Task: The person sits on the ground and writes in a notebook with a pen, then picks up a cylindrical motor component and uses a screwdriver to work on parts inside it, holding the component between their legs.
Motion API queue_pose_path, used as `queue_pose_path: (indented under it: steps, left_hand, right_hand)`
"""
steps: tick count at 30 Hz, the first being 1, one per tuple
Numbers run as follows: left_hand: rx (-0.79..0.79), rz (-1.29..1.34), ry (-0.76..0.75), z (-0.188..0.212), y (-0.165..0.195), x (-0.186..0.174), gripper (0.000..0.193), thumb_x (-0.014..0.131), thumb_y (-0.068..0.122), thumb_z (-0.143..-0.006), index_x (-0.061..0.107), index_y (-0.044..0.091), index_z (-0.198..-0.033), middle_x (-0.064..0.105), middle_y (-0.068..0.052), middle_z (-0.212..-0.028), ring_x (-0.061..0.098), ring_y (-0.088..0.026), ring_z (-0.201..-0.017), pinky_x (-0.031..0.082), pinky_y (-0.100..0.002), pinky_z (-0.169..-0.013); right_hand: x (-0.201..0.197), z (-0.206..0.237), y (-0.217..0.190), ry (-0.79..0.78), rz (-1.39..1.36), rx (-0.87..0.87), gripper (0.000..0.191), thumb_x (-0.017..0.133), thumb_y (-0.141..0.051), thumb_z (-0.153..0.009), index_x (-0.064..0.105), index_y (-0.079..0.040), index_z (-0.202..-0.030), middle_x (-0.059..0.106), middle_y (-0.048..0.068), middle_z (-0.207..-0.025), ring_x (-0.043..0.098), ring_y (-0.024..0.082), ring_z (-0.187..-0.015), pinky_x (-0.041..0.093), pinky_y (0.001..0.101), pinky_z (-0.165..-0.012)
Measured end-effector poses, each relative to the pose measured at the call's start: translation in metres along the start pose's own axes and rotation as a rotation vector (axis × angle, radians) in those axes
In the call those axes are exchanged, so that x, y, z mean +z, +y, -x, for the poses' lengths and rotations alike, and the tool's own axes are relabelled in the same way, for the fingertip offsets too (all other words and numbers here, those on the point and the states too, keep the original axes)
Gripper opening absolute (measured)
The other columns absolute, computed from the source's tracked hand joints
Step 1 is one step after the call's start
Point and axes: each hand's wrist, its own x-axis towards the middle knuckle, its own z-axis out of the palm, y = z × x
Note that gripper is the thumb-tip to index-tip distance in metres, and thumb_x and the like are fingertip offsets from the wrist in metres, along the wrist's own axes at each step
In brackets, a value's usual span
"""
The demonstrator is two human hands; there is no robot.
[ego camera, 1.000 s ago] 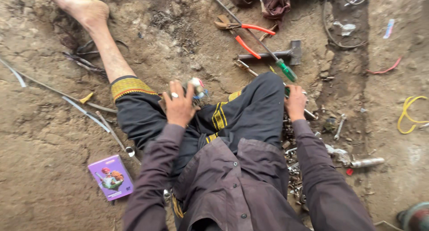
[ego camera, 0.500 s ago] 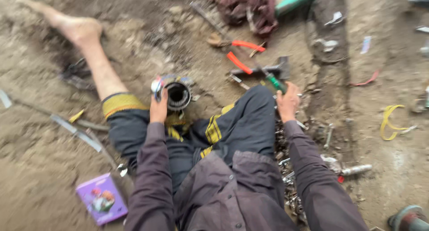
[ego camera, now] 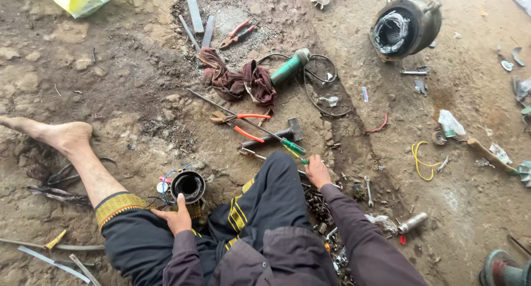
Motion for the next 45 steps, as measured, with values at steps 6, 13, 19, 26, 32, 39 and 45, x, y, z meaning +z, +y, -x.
queue_pose_path:
  steps: [6, 13, 19, 26, 32, 39, 45]
  left_hand:
    - [0.258, 0.139, 0.035, 0.046, -0.028, -0.001, 0.089, 0.080, 0.019, -0.078, 0.035, -0.003, -0.151, 0.036, -0.031, -0.154, 0.037, -0.044, -0.147, 0.031, -0.047, -0.121]
    - [0.270, -0.124, 0.005, 0.052, -0.045, -0.011, 0.078, 0.079, 0.019, -0.083, 0.044, 0.012, -0.153, 0.025, -0.032, -0.163, 0.029, -0.047, -0.148, 0.032, -0.047, -0.120]
    - [0.423, -0.280, 0.007, 0.047, -0.038, -0.016, 0.050, 0.078, 0.023, -0.087, 0.062, 0.020, -0.135, 0.032, -0.025, -0.161, 0.034, -0.045, -0.146, 0.033, -0.047, -0.118]
    - [0.264, -0.073, -0.011, 0.038, -0.043, -0.017, 0.046, 0.066, 0.017, -0.096, 0.057, 0.017, -0.141, 0.052, -0.011, -0.151, 0.051, -0.034, -0.136, 0.042, -0.046, -0.109]
    - [0.206, 0.027, -0.026, 0.030, -0.045, -0.020, 0.050, 0.064, 0.013, -0.095, 0.054, 0.018, -0.144, 0.060, -0.007, -0.142, 0.058, -0.031, -0.128, 0.046, -0.043, -0.102]
    - [0.230, -0.014, -0.029, 0.026, -0.051, -0.015, 0.047, 0.066, 0.010, -0.093, 0.062, 0.020, -0.139, 0.060, -0.011, -0.135, 0.059, -0.032, -0.123, 0.048, -0.044, -0.100]
    - [0.202, 0.050, -0.019, 0.023, -0.054, -0.009, 0.048, 0.066, 0.008, -0.090, 0.063, 0.019, -0.137, 0.061, -0.011, -0.130, 0.060, -0.031, -0.123, 0.049, -0.042, -0.104]
  right_hand:
    - [0.003, 0.025, 0.025, -0.126, 0.523, -0.275, 0.015, 0.064, -0.028, -0.101, 0.067, -0.013, -0.100, 0.068, 0.019, -0.116, 0.070, 0.033, -0.096, 0.057, 0.0451, -0.072]
    - [0.012, 0.076, -0.074, -0.315, -0.448, 0.024, 0.046, 0.064, -0.030, -0.098, 0.060, -0.011, -0.139, 0.072, 0.023, -0.105, 0.069, 0.042, -0.091, 0.054, 0.0454, -0.077]
    - [0.013, 0.090, -0.194, -0.517, -0.162, -0.286, 0.040, 0.064, -0.031, -0.097, 0.063, -0.022, -0.137, 0.073, 0.019, -0.101, 0.071, 0.038, -0.093, 0.054, 0.0452, -0.078]
    - [0.015, 0.090, -0.244, -0.594, -0.064, -0.410, 0.036, 0.061, -0.030, -0.096, 0.065, -0.026, -0.131, 0.075, 0.013, -0.100, 0.070, 0.038, -0.094, 0.054, 0.0482, -0.075]
    - [0.030, 0.097, -0.260, -0.571, 0.021, -0.411, 0.037, 0.057, -0.030, -0.098, 0.064, -0.026, -0.134, 0.074, 0.014, -0.099, 0.070, 0.039, -0.090, 0.054, 0.0504, -0.076]
    - [0.048, 0.108, -0.260, -0.550, -0.037, -0.384, 0.034, 0.058, -0.030, -0.098, 0.063, -0.018, -0.130, 0.073, 0.016, -0.103, 0.069, 0.041, -0.092, 0.054, 0.0517, -0.076]
    - [0.063, 0.132, -0.261, -0.506, -0.177, -0.288, 0.037, 0.056, -0.027, -0.099, 0.061, -0.014, -0.133, 0.072, 0.020, -0.106, 0.067, 0.044, -0.097, 0.053, 0.0514, -0.081]
